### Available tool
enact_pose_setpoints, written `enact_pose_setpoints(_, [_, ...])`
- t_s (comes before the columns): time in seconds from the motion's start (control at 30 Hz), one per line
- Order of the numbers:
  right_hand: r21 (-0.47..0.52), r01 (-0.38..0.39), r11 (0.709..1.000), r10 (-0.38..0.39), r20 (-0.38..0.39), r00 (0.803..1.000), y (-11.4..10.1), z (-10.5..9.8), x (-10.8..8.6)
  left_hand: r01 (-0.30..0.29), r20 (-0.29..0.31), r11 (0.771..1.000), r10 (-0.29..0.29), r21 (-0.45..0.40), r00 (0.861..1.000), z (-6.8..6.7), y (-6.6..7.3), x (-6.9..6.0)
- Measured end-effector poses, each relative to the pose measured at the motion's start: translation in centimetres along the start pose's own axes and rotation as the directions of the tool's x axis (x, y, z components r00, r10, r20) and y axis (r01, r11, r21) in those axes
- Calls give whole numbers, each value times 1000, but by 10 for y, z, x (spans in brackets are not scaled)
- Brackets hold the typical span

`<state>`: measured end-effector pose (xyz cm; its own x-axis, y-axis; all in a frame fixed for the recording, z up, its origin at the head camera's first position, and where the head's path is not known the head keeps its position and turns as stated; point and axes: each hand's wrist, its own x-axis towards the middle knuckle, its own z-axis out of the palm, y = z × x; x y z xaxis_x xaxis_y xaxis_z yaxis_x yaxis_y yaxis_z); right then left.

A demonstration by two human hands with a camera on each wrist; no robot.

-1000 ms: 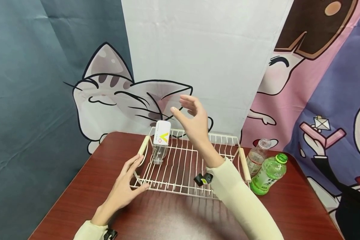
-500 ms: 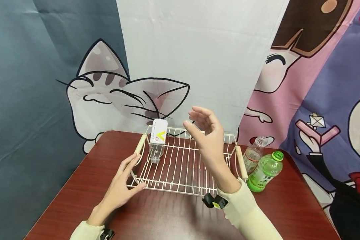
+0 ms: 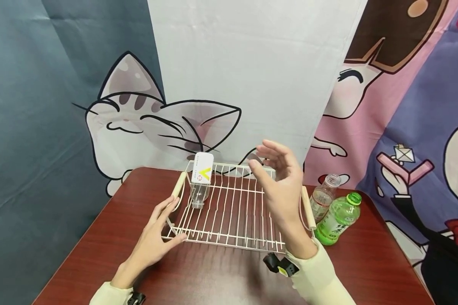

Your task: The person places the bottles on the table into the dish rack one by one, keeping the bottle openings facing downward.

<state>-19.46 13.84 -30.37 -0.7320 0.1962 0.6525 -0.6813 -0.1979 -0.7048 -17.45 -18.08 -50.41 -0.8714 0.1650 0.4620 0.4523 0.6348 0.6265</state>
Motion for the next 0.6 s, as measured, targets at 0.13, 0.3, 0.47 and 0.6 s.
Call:
enact_pose_setpoints(0.13, [52, 84, 995, -81, -53, 995, -6, -15, -3, -12, -6, 1000, 12, 0, 1000, -1, 1, 0])
enact_pose_setpoints(0.3, [107, 150, 983, -135, -131, 982, -12, -34, -2, -23, -10, 1000, 23, 0, 1000, -3, 2, 2])
enact_pose_setpoints(0.47, [101, 181, 978, -157, -204, 966, -13, -58, -1, -23, -7, 1000, 23, 10, 1000, -4, 2, 2])
enact_pose_setpoints(0.6, [93, 196, 976, -165, -267, 950, -14, -79, -2, -15, 4, 1000, 15, 9, 1000, -2, 3, 0])
